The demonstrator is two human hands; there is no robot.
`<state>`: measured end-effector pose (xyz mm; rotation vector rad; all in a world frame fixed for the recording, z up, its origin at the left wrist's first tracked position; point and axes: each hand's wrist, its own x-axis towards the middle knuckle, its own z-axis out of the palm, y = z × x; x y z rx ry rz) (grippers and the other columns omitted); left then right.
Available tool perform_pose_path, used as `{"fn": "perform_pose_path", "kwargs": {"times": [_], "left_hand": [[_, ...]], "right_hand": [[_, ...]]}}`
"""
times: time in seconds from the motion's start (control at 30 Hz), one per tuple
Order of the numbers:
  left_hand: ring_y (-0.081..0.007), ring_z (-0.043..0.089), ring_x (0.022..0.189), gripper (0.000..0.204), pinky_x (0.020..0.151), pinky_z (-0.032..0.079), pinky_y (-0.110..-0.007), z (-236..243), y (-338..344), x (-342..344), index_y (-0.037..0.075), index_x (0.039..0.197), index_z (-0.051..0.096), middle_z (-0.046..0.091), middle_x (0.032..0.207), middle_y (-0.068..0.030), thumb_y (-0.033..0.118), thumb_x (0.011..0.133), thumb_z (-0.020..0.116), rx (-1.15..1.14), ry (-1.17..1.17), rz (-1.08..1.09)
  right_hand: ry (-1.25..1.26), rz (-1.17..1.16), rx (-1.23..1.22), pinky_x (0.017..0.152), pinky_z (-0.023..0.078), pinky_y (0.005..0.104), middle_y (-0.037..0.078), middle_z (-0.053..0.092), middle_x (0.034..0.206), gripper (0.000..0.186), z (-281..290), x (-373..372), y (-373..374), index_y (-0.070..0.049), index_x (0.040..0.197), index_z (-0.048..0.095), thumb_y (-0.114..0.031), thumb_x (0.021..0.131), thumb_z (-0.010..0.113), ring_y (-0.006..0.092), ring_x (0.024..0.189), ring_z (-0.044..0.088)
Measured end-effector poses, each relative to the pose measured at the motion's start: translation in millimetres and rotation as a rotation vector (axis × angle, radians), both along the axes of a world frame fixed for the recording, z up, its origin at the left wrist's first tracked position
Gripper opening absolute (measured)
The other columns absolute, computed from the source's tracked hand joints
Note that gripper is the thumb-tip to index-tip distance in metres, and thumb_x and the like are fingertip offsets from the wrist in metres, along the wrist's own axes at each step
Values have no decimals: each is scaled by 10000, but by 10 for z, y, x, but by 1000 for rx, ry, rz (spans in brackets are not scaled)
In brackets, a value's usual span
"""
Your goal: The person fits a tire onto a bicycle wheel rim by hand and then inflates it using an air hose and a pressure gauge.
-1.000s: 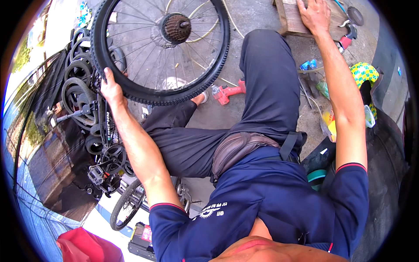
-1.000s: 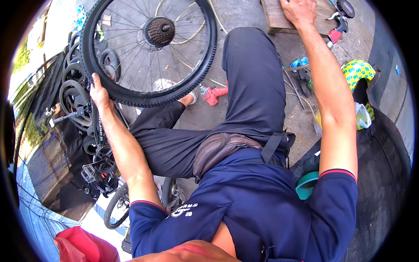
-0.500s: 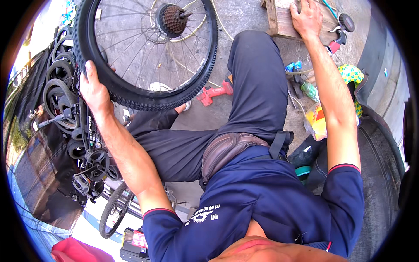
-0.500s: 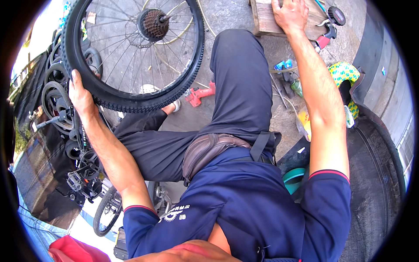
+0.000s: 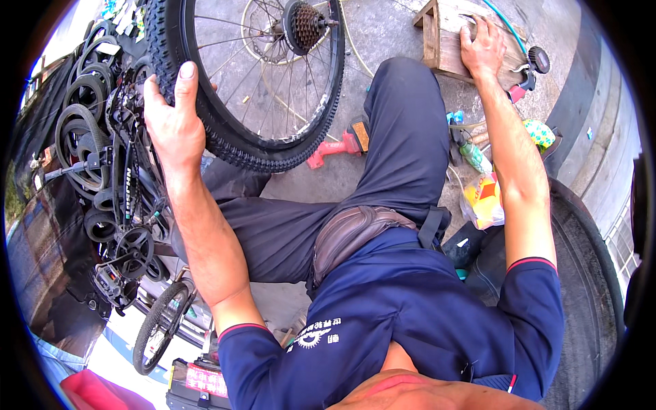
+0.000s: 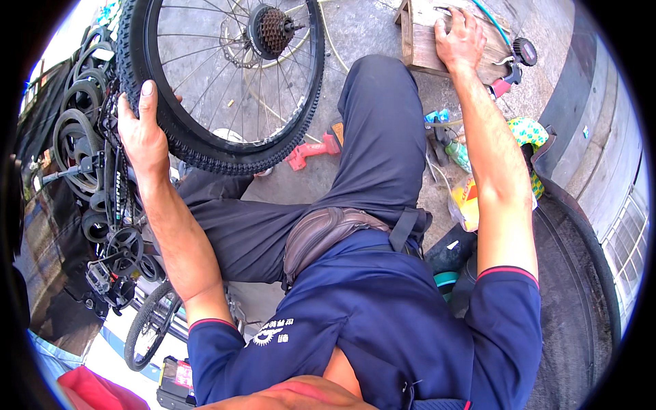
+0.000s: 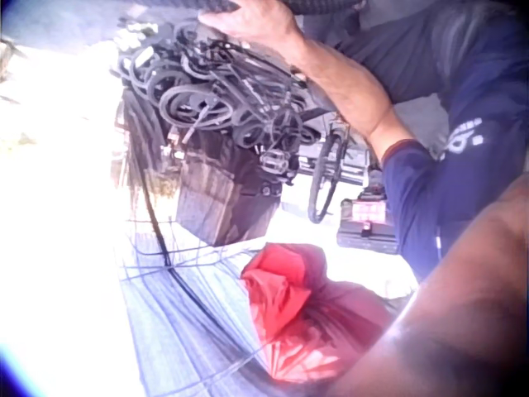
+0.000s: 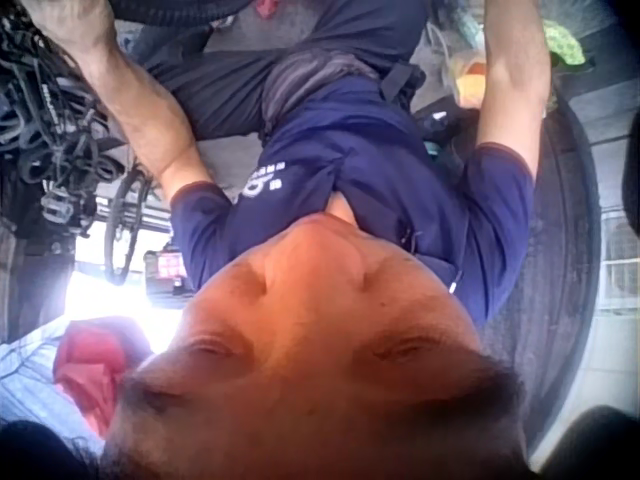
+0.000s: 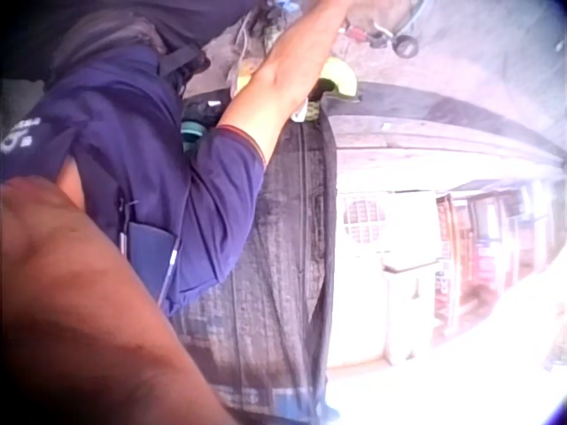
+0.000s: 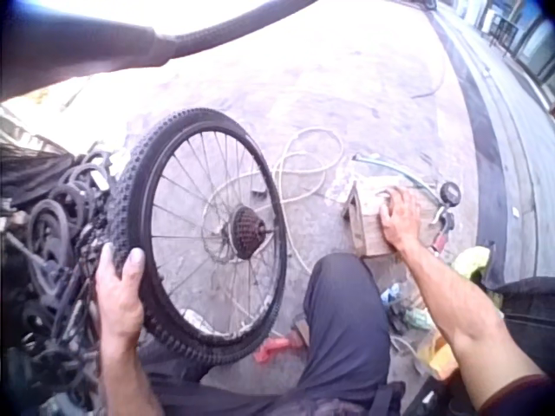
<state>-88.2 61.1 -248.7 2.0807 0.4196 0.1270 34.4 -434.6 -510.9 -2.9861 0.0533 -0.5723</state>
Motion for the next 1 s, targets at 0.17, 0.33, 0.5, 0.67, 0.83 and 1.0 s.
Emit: {"fn": "perform_pose_path", "kwargs": {"times": [0.17,0.33,0.5,0.67,0.83,1.0], "left_hand": [[-166,700,760,585,717,559,-268,37,92,-28,-94,1377,505,738,935,-122,248,968,744,18,42,-113],[-185,669,1057,764,922,539,-320,302,346,-142,-71,1411,505,688,1228,-156,368,869,816,-150,160,-248],[-220,757,922,573,718,622,-305,290,482,486,-71,1271,600,744,1127,-196,364,941,773,-255,152,-52],[-241,769,801,308,620,629,-315,207,460,519,-82,1149,648,766,1013,-203,91,904,721,-320,62,32],[-330,763,861,468,725,656,-370,337,175,142,-108,1300,550,708,1120,-280,36,867,655,-476,-165,-6],[-360,661,1185,620,1008,549,-480,-85,718,-532,-75,1388,495,627,1316,-257,239,893,696,-517,2,-120]], "right_hand": [[31,-3,16,1146,366,528,100,543,1484,535,-19,-9,6,-201,1397,626,-472,935,630,336,1384,478],[30,-8,15,1147,364,530,99,536,1490,544,0,-33,-90,-204,1406,617,-478,936,624,339,1387,474],[30,16,28,1143,362,540,94,527,1495,555,-14,17,71,-198,1408,609,-488,935,621,342,1386,470],[39,-3,7,1133,370,540,91,536,1482,552,11,-16,-5,-198,1397,615,-486,927,629,339,1368,484],[-4,8,-8,1121,385,534,89,554,1460,536,-5,-21,-86,-194,1377,626,-473,920,640,337,1349,504],[-33,36,19,1112,394,534,98,567,1444,520,-19,-17,-74,-195,1368,630,-453,917,647,343,1337,517]]}}
